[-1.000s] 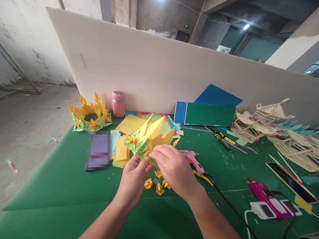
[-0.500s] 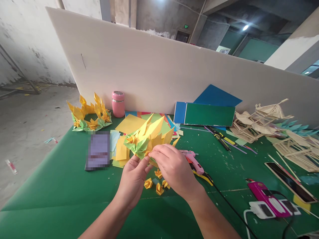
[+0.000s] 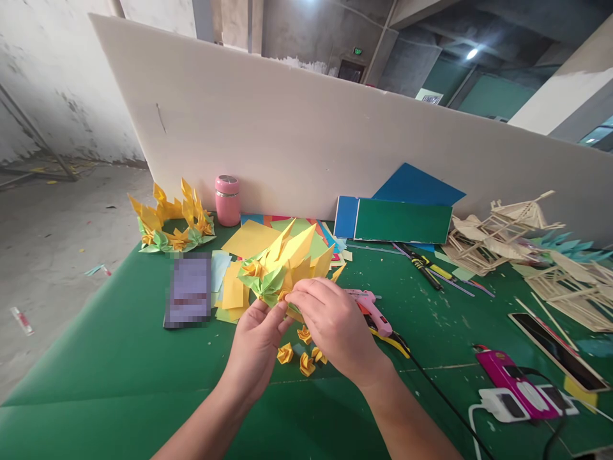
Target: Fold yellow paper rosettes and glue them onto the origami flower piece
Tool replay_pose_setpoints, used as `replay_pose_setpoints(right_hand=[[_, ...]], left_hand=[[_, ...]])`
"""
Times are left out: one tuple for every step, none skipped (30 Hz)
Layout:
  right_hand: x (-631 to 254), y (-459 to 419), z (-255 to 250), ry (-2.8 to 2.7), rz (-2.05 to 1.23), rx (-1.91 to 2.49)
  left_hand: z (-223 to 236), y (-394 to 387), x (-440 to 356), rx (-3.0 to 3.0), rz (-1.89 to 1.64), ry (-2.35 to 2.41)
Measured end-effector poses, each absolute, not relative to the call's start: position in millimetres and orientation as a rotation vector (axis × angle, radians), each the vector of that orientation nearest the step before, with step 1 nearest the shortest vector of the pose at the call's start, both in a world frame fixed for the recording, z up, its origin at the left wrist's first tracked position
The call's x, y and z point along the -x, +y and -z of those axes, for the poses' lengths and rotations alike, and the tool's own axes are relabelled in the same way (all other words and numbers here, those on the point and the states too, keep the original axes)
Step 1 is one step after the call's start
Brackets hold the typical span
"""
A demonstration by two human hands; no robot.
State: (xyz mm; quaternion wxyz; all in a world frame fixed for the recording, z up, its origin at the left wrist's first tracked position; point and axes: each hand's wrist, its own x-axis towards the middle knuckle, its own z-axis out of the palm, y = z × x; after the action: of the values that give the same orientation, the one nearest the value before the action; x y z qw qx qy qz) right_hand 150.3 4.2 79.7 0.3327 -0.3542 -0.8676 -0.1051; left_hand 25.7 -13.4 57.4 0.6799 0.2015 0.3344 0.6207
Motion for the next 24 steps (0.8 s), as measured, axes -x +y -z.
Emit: replay_pose_setpoints(right_hand=[[-150.3, 4.2, -79.8, -2.265, 0.277, 0.925], [-150.3, 4.1, -79.8, -2.263, 0.280, 0.924], [-150.2, 4.1, -79.7, -2.262, 0.283, 0.922], [-150.2, 4.2, -79.6, -2.262, 0.286, 0.921], [-150.0, 4.3, -79.4, -2.263, 0.287, 0.921], [-149.9, 4.4, -79.2, -2.263, 0.287, 0.921], [-149.7, 4.5, -79.0, -2.264, 0.285, 0.923], [-149.5, 4.6, -78.7, -2.265, 0.284, 0.924], [-149.4, 4.7, -78.5, -2.265, 0.285, 0.924], [-149.3, 4.7, -78.4, -2.265, 0.286, 0.924], [-149.2, 4.7, -78.3, -2.265, 0.286, 0.924], [-149.2, 4.7, -78.3, -2.265, 0.285, 0.923], [-149.2, 4.6, -78.3, -2.266, 0.283, 0.922], [-149.2, 4.5, -78.4, -2.264, 0.282, 0.920], [-149.2, 4.4, -78.4, -2.261, 0.283, 0.916], [-149.3, 4.2, -78.5, -2.257, 0.285, 0.912], [-149.3, 4.0, -78.6, -2.254, 0.288, 0.910], [-149.2, 3.7, -78.7, -2.253, 0.289, 0.912], [-149.2, 3.5, -79.0, -2.253, 0.288, 0.914], [-149.1, 3.3, -79.4, -2.253, 0.286, 0.918], [-149.0, 3.1, -79.8, -2.254, 0.284, 0.920], [-149.0, 3.0, -80.4, -2.252, 0.283, 0.918], [-148.9, 2.8, -81.0, -2.250, 0.283, 0.913], [-148.9, 2.7, -81.5, -2.247, 0.283, 0.909]], left_hand=[[-57.4, -13.7, -25.6, -0.454, -1.392, 0.747], [-57.3, -14.0, -25.5, -0.456, -1.390, 0.744], [-57.0, -14.3, -25.5, -0.458, -1.390, 0.742], [-56.7, -14.5, -25.5, -0.458, -1.390, 0.741], [-56.4, -14.7, -25.5, -0.457, -1.392, 0.742], [-56.1, -14.9, -25.5, -0.455, -1.394, 0.742], [-56.0, -14.9, -25.5, -0.452, -1.395, 0.744], [-56.0, -14.8, -25.6, -0.450, -1.394, 0.746], [-56.2, -14.7, -25.6, -0.449, -1.392, 0.747], [-56.6, -14.6, -25.7, -0.447, -1.390, 0.747], [-57.0, -14.4, -25.8, -0.445, -1.390, 0.746], [-57.4, -14.3, -25.9, -0.445, -1.391, 0.742], [-57.7, -14.2, -25.9, -0.442, -1.392, 0.741], [-57.9, -14.3, -25.9, -0.447, -1.393, 0.739], [-58.0, -14.4, -25.8, -0.446, -1.392, 0.739], [-57.9, -14.5, -25.6, -0.445, -1.391, 0.739], [-57.8, -14.7, -25.4, -0.447, -1.390, 0.739], [-57.8, -14.9, -25.1, -0.449, -1.390, 0.741], [-57.9, -15.0, -24.9, -0.453, -1.391, 0.744], [-58.1, -15.1, -24.8, -0.456, -1.391, 0.750], [-58.4, -15.2, -24.7, -0.458, -1.392, 0.757], [-58.8, -15.2, -24.6, -0.458, -1.394, 0.764], [-59.1, -15.2, -24.6, -0.455, -1.397, 0.771], [-59.3, -15.3, -24.7, -0.452, -1.401, 0.776]])
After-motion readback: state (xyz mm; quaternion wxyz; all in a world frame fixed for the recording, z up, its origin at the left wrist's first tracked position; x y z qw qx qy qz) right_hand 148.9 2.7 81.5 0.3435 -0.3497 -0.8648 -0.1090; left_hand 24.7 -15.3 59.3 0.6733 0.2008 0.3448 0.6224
